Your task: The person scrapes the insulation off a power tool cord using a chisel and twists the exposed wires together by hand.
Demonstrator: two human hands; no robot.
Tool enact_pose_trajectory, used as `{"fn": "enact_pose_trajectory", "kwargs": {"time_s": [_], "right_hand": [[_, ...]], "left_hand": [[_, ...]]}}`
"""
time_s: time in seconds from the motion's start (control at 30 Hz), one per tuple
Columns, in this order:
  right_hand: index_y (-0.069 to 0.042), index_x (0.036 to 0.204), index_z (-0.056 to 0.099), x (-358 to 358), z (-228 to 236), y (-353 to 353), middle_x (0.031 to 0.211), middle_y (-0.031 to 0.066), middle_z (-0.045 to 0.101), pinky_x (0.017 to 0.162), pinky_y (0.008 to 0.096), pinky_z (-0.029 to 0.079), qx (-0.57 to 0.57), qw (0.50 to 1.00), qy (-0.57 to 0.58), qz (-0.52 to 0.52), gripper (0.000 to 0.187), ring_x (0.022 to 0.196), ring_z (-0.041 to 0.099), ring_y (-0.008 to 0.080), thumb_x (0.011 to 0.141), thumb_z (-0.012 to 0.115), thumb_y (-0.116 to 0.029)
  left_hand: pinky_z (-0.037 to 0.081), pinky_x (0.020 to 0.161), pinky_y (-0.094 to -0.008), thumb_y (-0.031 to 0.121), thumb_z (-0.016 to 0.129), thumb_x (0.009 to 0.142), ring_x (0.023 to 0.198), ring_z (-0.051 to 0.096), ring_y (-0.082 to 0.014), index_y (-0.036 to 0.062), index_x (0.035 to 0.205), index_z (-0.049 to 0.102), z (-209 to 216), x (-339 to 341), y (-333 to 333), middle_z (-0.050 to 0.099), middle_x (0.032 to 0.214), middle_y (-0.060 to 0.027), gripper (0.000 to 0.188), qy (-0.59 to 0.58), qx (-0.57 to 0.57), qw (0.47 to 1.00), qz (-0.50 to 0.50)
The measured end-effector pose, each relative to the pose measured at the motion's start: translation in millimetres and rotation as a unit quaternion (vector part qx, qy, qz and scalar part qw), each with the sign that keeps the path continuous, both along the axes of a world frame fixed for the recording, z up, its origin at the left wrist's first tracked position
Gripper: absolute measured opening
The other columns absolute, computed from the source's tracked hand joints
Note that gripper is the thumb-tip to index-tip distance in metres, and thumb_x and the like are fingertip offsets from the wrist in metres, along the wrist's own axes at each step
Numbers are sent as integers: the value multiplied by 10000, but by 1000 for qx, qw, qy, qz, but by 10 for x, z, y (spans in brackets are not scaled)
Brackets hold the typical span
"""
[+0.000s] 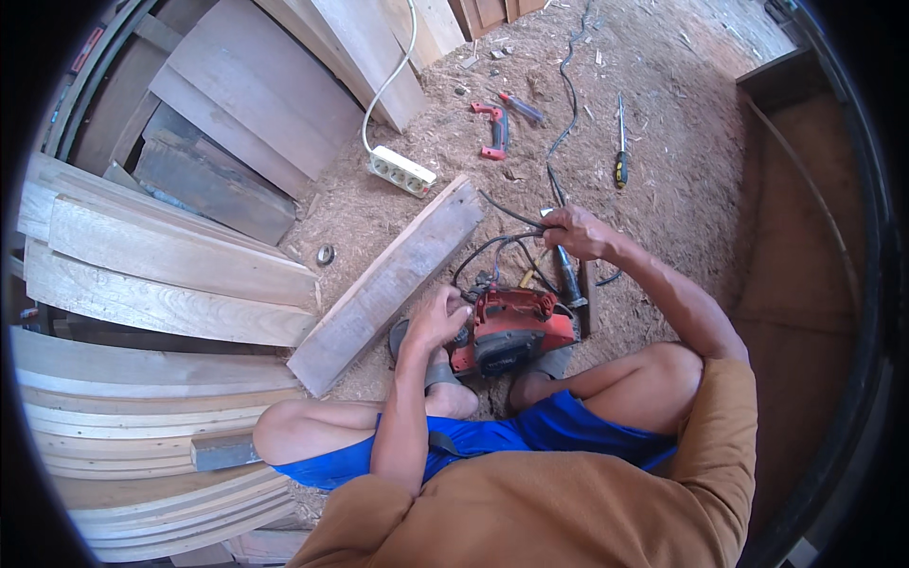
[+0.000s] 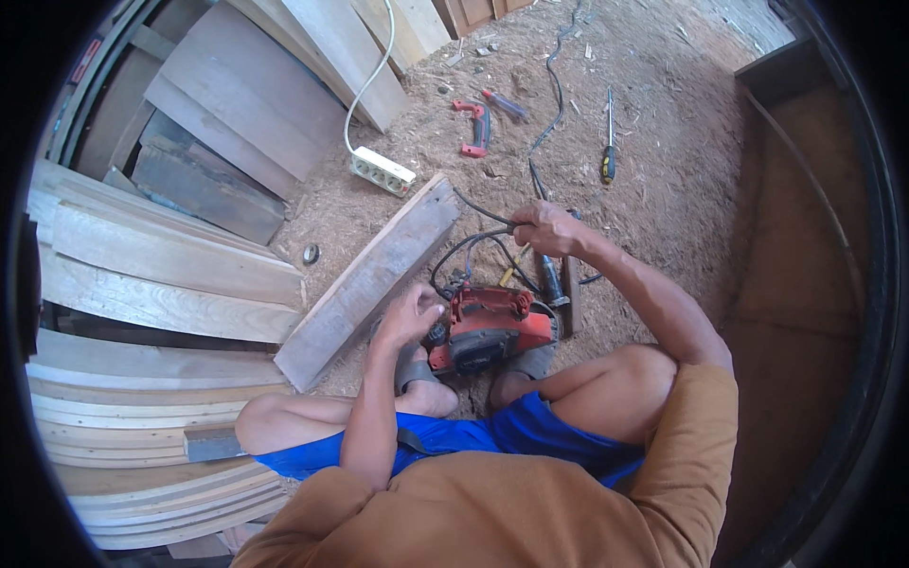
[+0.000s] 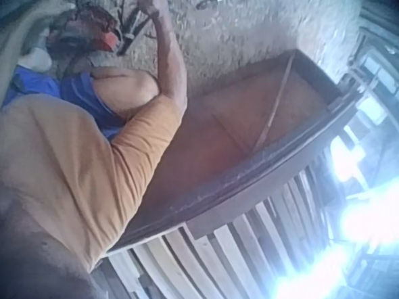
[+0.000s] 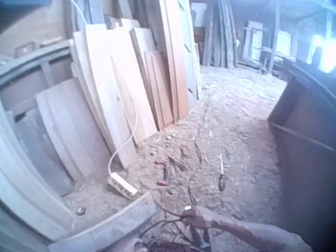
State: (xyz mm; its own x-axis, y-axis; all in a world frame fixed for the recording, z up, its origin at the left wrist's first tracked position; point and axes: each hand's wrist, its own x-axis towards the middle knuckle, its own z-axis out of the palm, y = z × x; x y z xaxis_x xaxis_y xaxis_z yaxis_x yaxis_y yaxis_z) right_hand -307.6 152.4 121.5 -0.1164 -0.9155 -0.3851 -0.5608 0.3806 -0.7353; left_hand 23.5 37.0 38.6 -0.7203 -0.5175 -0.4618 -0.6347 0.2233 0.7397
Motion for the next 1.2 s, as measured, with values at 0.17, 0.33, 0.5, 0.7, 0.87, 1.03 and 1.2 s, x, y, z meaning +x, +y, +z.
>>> {"fn": "enact_pose_trajectory", "kwargs": {"time_s": [0.17, 0.33, 0.5, 0.7, 0.87, 1.03, 1.2], "right_hand": [[21, 1040, 710, -45, -67, 40, 883, 172, 696, 784, 417, 513, 17, 1000, 3, -1, 270, 858, 672, 272, 880, 636, -185], [12, 1028, 716, -38, -79, 32, 854, 155, 689, 771, 416, 507, 8, 1000, -4, -10, 242, 836, 664, 253, 896, 636, -175], [12, 1010, 718, -101, -111, 93, 859, 144, 698, 758, 399, 505, 22, 1000, -4, -19, 228, 827, 659, 234, 911, 629, -173], [27, 981, 715, -90, -99, 76, 842, 137, 695, 745, 389, 506, 25, 999, -14, -35, 225, 805, 653, 221, 910, 617, -163], [32, 956, 715, -122, -100, 75, 816, 136, 690, 733, 388, 501, 16, 999, 9, -35, 233, 781, 641, 207, 893, 625, -173], [13, 913, 716, -242, -298, 166, 786, 94, 672, 699, 367, 483, 14, 999, -18, -34, 220, 752, 609, 173, 889, 628, -187], [-14, 908, 715, -248, -270, 237, 776, 33, 661, 682, 336, 470, 39, 998, -27, -36, 187, 740, 582, 134, 885, 625, -177]], "left_hand": [[416, 1096, -522, 440, 861, 754, 1283, 510, -451, 89, 1438, 456, 428, 71, 630, 546, 1382, -260, 869, -140, -95, 980, -107], [349, 1119, -618, 460, 932, 650, 1357, 342, -536, 155, 1540, 356, 406, 24, 1020, 261, 1571, -303, 1103, -139, -148, 969, -142], [198, 1182, -657, 439, 926, 647, 1462, 209, -556, 176, 1600, 272, 489, -73, 1131, 143, 1621, -342, 1185, -152, -194, 950, -190], [230, 1171, -639, 311, 930, 612, 1437, 307, -489, 48, 1514, 349, 148, -15, 1195, 327, 1564, -266, 1105, -10, -310, 930, -199], [334, 1137, -519, 193, 918, 569, 1338, 447, -396, -6, 1413, 424, 94, -55, 821, 478, 1443, -201, 998, 85, -239, 938, -236], [359, 1123, -499, 164, 930, 539, 1328, 455, -385, -9, 1412, 420, 72, -73, 709, 478, 1436, -198, 1026, 111, -237, 927, -269], [369, 1134, -496, 111, 896, 548, 1333, 463, -410, -15, 1429, 419, 163, -63, 691, 494, 1431, -221, 1010, 112, -212, 931, -276]]}}
